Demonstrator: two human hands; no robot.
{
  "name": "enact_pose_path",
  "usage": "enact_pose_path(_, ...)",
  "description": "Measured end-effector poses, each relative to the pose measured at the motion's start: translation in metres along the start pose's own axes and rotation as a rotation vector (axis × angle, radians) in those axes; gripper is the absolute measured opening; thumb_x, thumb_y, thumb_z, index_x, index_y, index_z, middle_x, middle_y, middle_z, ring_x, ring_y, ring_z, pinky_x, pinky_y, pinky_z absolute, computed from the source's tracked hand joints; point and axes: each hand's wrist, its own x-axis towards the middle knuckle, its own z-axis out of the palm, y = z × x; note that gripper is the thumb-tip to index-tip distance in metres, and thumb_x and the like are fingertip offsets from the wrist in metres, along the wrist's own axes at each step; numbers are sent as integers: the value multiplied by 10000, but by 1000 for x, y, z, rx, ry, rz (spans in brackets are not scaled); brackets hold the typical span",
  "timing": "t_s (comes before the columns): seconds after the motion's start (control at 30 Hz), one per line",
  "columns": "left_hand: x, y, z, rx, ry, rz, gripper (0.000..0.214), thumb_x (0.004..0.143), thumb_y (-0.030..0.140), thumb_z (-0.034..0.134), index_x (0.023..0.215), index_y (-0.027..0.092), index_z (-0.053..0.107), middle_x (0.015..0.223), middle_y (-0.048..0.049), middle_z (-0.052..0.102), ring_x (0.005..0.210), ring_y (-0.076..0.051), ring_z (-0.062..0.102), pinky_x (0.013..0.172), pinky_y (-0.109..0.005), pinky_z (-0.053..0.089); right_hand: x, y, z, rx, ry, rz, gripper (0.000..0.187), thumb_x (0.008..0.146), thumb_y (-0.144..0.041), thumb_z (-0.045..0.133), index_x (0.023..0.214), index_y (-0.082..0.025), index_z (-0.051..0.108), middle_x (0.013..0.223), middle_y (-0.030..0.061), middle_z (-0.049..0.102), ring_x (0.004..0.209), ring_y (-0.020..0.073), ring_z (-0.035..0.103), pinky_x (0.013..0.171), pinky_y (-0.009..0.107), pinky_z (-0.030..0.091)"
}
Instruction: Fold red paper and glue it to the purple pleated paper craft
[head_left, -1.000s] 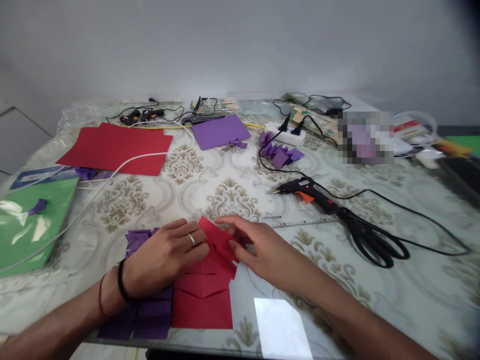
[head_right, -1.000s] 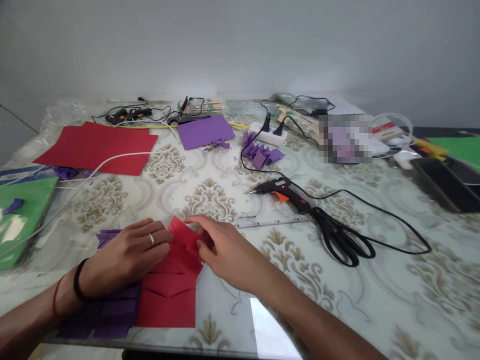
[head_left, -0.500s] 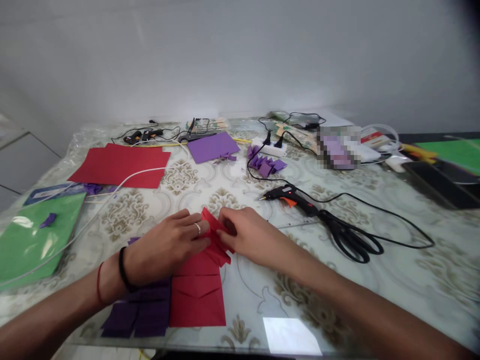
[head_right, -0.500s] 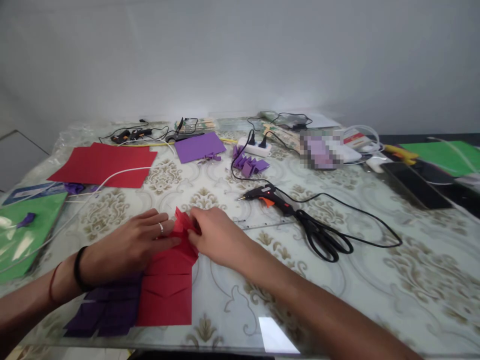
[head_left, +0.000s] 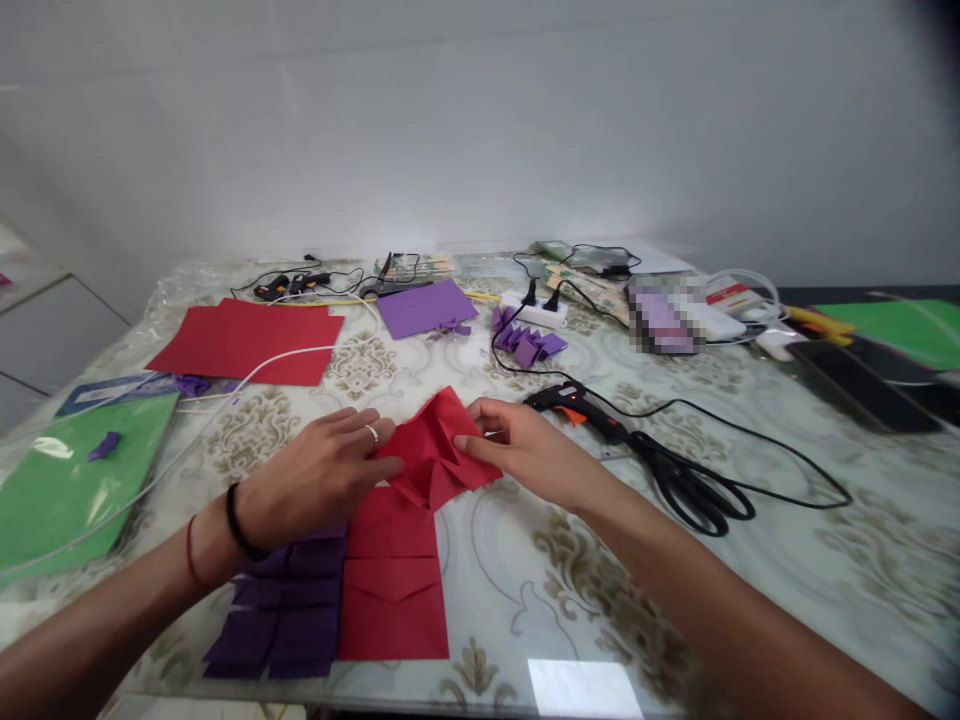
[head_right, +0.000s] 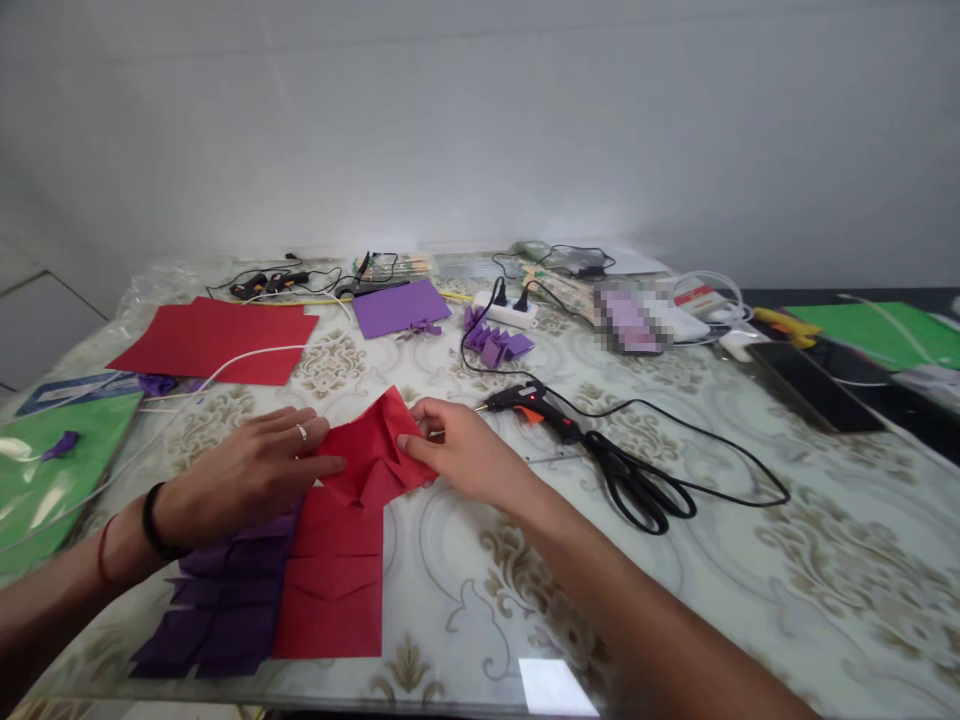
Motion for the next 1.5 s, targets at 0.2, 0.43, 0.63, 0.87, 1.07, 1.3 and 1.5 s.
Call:
enact_pose_path(0.2,4,-4,4,-9,-76,8,251,910,5,600,744,189,639,902,-53,603,803,-203,539,757,-343,451,0,-9,5,-286,30,-19,60,913,-266,614,948,-218,616,867,9,715,765,179,658,680,272,451)
enact_pose_path(0.43,4,-22,1,8,-106,37,268,912,-13,595,733,181,637,875,-49,609,792,-199,571,780,-346,480,3,-15,-4,-529,163,2,117,830,-157,652,910,-221,595,733,-15,632,652,168,530,629,282,286)
enact_pose_path(0.63,0,-24,9,34,-127,43,240,868,-46,593,793,179,628,920,-51,669,801,-203,609,749,-347,480,8,-11,-7,-513,141,3,81,849,-191,632,923,-225,623,778,-3,675,667,170,564,623,272,328)
enact_pose_path(0.87,0,-6,16,-119,-175,83,119,837,114,721,809,192,635,911,-38,698,974,-254,644,874,-402,503,17,-2,-2,-431,49,20,34,888,-234,599,919,-225,610,788,-14,690,656,159,591,617,263,382)
enact_pose_path(1.07,-1,-8,20,-252,-203,115,224,935,34,623,1023,201,743,958,-14,795,894,-190,723,840,-344,550,17,-4,-2,-464,1,16,103,899,-232,622,802,-218,591,740,-22,635,671,160,558,619,268,354)
enact_pose_path(1.3,-3,-8,19,-284,-246,76,355,865,-30,581,1028,216,779,1009,-30,814,921,-193,759,854,-321,584,7,-9,6,-542,-31,55,154,846,-270,772,818,-210,633,736,-4,677,669,172,575,607,274,328)
enact_pose_path(1.5,-5,-7,19,-228,-244,73,307,887,-17,589,1006,207,762,920,-37,790,867,-192,743,834,-306,562,10,-7,4,-622,-5,90,180,809,-125,741,715,-204,610,727,30,689,686,186,596,618,288,314)
